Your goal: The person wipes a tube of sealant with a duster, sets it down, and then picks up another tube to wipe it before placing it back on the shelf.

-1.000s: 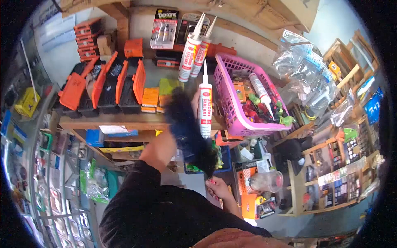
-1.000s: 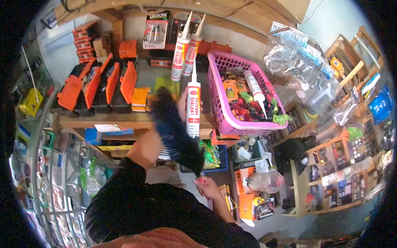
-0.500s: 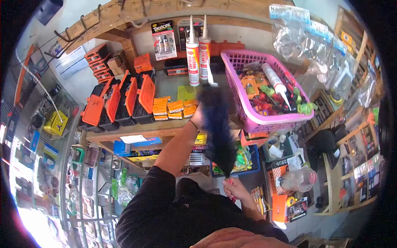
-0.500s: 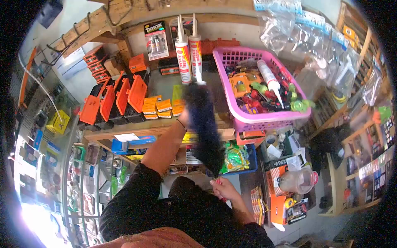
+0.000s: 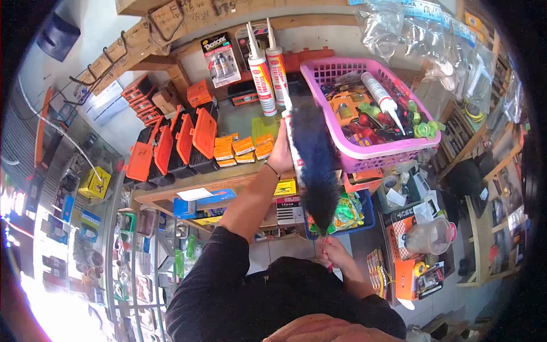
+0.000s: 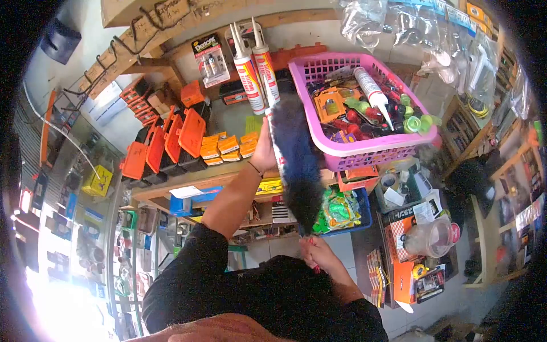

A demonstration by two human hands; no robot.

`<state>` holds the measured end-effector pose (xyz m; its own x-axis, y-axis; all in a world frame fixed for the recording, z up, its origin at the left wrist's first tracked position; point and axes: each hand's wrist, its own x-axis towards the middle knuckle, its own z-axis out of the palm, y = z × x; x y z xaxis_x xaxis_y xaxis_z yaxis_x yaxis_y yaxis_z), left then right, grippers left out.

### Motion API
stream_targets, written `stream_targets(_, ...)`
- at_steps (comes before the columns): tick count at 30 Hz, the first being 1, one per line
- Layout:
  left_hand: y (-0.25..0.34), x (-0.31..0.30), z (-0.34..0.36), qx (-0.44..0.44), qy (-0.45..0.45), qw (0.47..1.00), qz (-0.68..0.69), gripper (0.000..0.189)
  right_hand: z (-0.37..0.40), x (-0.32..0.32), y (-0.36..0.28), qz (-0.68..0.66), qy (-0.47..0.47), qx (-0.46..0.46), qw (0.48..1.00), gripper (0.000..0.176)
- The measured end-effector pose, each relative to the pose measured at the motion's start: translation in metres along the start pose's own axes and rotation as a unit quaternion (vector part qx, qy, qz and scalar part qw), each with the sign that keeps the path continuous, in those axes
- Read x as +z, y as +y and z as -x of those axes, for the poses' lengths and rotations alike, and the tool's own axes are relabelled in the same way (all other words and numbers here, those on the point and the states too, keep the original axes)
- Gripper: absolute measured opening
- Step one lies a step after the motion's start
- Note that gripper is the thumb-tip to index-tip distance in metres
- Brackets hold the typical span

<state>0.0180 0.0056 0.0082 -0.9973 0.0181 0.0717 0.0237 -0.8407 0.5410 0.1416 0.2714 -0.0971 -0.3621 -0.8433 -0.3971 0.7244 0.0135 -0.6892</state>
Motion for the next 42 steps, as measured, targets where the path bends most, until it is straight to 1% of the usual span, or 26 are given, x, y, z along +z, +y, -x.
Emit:
stream_targets(1,-0.004,-0.030,-0.011,0.045,0.007,0.981,-0.187,0.051,-0.001,-0.002,-0.001,-0.004,-0.001,-0.007,1.000,0.025)
stream_targets(3,-0.011,-0.074,-0.027,0.129,0.014,0.836,-0.533,0.051,0.000,-0.006,0.002,0.073,0.018,-0.016,0.997,0.026)
stream_targets(4,-0.008,-0.057,-0.023,0.126,0.009,0.834,-0.537,0.051,0.000,-0.005,0.001,0.069,0.018,-0.021,0.997,0.026)
stream_targets(5,-0.003,-0.025,-0.012,0.069,-0.001,0.952,-0.297,0.052,0.000,-0.003,-0.003,0.012,0.014,-0.031,0.999,0.026)
stream_targets(6,-0.001,-0.007,-0.004,0.005,-0.006,0.999,-0.034,0.053,0.000,0.000,-0.004,-0.045,0.009,-0.038,0.998,0.027)
stream_targets(7,0.000,-0.009,-0.006,0.013,0.002,0.998,-0.056,0.057,0.001,0.001,-0.005,-0.048,0.009,-0.039,0.998,0.027)
stream_targets(8,-0.002,0.018,0.003,-0.003,0.014,1.000,-0.016,0.049,0.001,0.001,-0.006,0.087,0.008,-0.040,0.995,0.028)
stream_targets(9,-0.002,-0.015,0.000,0.007,-0.060,0.997,-0.052,0.046,0.001,0.001,-0.007,0.221,0.007,-0.039,0.975,0.030)
stream_targets(10,0.000,-0.046,-0.004,0.018,-0.133,0.987,-0.090,0.043,0.000,0.001,-0.006,0.221,0.005,-0.040,0.974,0.030)
stream_targets(11,0.003,-0.030,-0.002,0.023,-0.224,0.972,-0.068,0.041,-0.002,0.003,-0.004,0.149,0.014,-0.038,0.988,0.031)
stream_targets(12,-0.010,-0.071,-0.014,0.103,-0.055,0.932,-0.344,0.049,-0.004,0.004,-0.001,0.076,0.027,-0.032,0.996,0.033)
stream_targets(14,-0.002,0.001,0.001,0.005,0.000,0.997,-0.076,0.055,-0.010,-0.003,0.005,0.048,0.004,-0.024,0.999,0.035)
stream_targets(16,-0.003,-0.019,-0.005,0.019,0.027,0.992,-0.120,0.067,-0.009,0.002,0.000,0.019,-0.018,-0.020,0.999,0.036)
stream_targets(17,0.000,-0.048,-0.020,-0.025,-0.159,0.986,-0.044,0.062,-0.001,0.015,-0.012,0.152,0.027,0.000,0.988,0.037)
stream_targets(18,0.003,-0.066,-0.033,-0.072,-0.337,0.938,0.034,0.057,0.003,0.022,-0.018,0.281,0.073,0.020,0.957,0.039)
stream_targets(19,0.004,-0.057,-0.029,-0.076,-0.338,0.938,0.031,0.057,-0.003,0.018,-0.012,0.277,0.072,0.016,0.958,0.039)
stream_targets(22,-0.001,-0.006,-0.005,-0.014,-0.004,0.999,-0.049,0.066,-0.023,0.002,0.008,0.145,0.055,-0.055,0.986,0.041)
stream_targets(25,0.004,-0.010,-0.010,-0.018,0.014,0.998,-0.066,0.056,-0.023,0.003,0.009,0.090,0.029,-0.045,0.995,0.042)
stream_targets(27,0.009,-0.029,-0.013,-0.068,-0.084,0.991,-0.074,0.033,-0.013,0.012,0.002,0.251,0.049,-0.015,0.967,0.044)
stream_targets(30,0.001,-0.025,-0.015,-0.064,-0.155,0.985,0.046,0.036,-0.009,0.016,-0.002,0.208,0.065,-0.078,0.973,0.045)
stream_targets(32,0.002,0.005,-0.003,-0.010,-0.018,0.998,-0.065,0.043,-0.016,0.012,0.003,0.145,0.051,-0.061,0.986,0.046)
stream_targets(34,0.002,0.006,-0.003,-0.010,-0.006,0.999,-0.036,0.046,-0.018,0.009,0.006,0.080,0.039,-0.046,0.995,0.047)
stream_targets(35,0.001,-0.006,-0.005,-0.013,-0.005,0.999,-0.037,0.046,-0.017,0.009,0.007,0.156,0.025,-0.065,0.985,0.046)
stream_targets(37,0.002,-0.024,-0.006,-0.026,-0.114,0.993,-0.005,0.050,-0.015,0.012,0.004,0.228,0.012,-0.085,0.970,0.045)
stream_targets(40,0.001,0.005,-0.004,0.002,0.035,0.998,-0.047,0.047,-0.012,0.017,-0.001,0.187,0.086,-0.075,0.976,0.043)
stream_targets(42,0.006,-0.045,-0.026,-0.017,0.021,0.997,-0.073,0.041,-0.015,0.016,0.004,0.124,0.045,-0.052,0.990,0.043)
